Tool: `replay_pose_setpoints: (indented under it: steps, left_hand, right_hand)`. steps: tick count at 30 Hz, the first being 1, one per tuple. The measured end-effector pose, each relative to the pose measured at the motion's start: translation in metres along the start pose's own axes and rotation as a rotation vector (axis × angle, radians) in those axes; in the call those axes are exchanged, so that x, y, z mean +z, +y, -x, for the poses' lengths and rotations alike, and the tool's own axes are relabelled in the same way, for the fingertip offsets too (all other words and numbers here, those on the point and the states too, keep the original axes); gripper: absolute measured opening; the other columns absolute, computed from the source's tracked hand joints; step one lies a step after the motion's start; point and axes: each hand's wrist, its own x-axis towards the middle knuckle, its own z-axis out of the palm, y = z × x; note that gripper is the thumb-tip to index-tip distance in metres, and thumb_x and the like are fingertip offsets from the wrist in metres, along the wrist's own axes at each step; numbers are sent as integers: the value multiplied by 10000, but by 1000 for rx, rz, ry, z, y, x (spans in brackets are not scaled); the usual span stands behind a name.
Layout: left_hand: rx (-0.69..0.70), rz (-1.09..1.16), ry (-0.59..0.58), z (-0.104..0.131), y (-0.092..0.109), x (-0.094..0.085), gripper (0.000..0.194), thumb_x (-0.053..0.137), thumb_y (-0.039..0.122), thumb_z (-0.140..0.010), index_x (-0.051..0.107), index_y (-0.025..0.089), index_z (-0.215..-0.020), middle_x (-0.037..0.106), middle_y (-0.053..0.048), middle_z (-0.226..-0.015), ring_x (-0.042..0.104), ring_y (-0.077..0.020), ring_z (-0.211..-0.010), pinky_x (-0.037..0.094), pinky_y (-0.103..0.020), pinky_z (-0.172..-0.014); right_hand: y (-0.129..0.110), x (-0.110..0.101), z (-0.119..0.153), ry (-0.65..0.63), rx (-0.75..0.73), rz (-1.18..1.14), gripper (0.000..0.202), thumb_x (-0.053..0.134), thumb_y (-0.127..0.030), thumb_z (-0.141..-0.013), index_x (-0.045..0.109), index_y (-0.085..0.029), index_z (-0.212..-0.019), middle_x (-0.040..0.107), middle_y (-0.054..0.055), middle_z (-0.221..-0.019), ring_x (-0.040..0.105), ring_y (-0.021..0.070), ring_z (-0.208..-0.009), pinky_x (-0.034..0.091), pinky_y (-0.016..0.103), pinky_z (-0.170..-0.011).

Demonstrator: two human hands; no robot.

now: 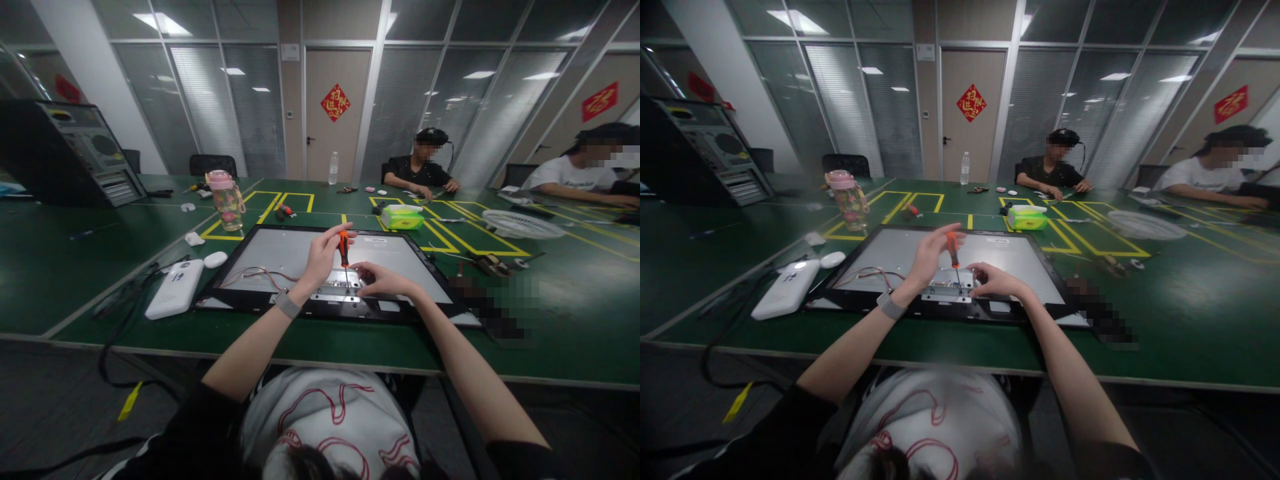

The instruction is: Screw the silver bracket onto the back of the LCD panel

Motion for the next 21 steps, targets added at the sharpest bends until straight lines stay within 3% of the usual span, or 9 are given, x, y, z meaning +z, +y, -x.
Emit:
replay_pose_setpoints:
  steps: [6, 12, 17, 21]
  left_hand:
    - [150, -334, 125, 5, 8, 1, 162, 650, 274, -808, 714, 212, -943, 563, -34, -875, 552, -133, -785, 469, -265, -740]
    - [136, -238, 50, 2, 4, -3, 310, 427, 183, -910, 685, 190, -1082, 619, -60, -964, 575, -158, -938, 453, -302, -868]
    - [127, -245, 56, 4, 5, -1, 241, 561, 246, -860, 699, 200, -1052, 578, -44, -901, 564, -137, -817, 476, -251, -718]
    - [118, -222, 46, 3, 3, -2, 245, 570, 257, -856, 702, 213, -1058, 596, -52, -956, 575, -141, -873, 478, -265, -786]
  right_hand:
    - [0, 0, 1, -2, 7, 4, 790, 765, -442, -623, 493, -178, -1316, 494, 47, -978, 499, 208, -918, 437, 343, -858]
    - [5, 0, -1, -5, 9, -20, 795, 774, -429, -615, 496, -184, -1318, 495, 42, -972, 498, 199, -905, 441, 335, -850]
    - [3, 0, -1, -1, 0, -5, 802, 769, -433, -616, 495, -179, -1325, 506, 38, -953, 503, 208, -917, 432, 342, -867]
    - [1, 0, 0, -3, 0, 6, 807, 763, -443, -618, 496, -151, -1322, 503, 49, -969, 507, 213, -929, 427, 348, -883]
